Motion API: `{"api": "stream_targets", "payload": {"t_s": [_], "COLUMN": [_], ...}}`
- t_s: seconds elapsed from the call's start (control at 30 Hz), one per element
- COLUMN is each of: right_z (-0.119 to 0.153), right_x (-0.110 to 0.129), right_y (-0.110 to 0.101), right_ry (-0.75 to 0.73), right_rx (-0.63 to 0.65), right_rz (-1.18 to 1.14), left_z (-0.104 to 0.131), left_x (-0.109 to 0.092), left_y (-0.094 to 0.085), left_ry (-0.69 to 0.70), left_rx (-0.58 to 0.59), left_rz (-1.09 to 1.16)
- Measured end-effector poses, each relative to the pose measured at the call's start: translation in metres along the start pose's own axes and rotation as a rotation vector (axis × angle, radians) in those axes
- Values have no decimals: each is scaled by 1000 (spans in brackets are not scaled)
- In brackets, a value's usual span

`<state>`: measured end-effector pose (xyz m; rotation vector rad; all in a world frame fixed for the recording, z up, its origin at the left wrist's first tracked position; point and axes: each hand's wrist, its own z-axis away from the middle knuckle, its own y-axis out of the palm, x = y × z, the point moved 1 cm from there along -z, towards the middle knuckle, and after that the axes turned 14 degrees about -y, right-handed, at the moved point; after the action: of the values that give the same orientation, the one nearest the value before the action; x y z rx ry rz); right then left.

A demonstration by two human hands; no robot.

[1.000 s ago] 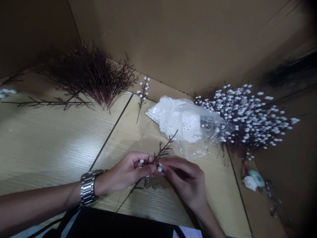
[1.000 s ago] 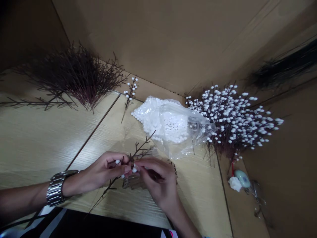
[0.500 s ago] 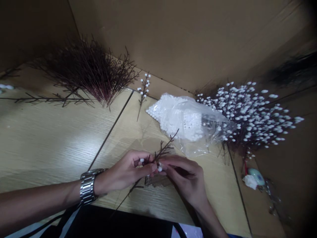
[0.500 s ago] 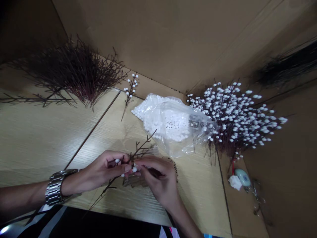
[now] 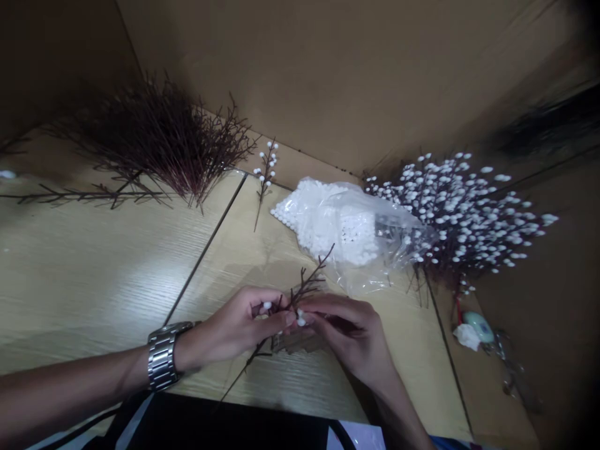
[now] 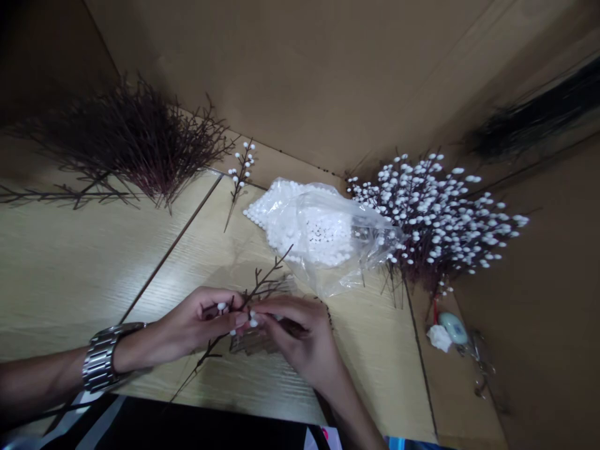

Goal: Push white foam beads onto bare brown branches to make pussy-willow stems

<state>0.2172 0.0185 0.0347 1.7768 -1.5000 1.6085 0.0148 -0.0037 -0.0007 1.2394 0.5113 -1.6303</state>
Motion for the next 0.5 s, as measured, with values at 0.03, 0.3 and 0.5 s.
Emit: {"api": "stream_targets", "payload": {"t_s": [0.03, 0.3, 0.5], "right_z": [2, -51, -103], "right_x": [1, -36, -90], "right_y": [-6, -90, -96], "right_ry": [30, 11, -96], "right_rx": [-14, -60, -79], "right_rz": [15, 671, 732], "left_z": [0, 3, 4], "left_x": [0, -3, -7], "left_y": [0, 0, 5], "left_ry": [-7, -29, 8], "left_rx": [19, 37, 6], "left_rz": [16, 58, 98]}}
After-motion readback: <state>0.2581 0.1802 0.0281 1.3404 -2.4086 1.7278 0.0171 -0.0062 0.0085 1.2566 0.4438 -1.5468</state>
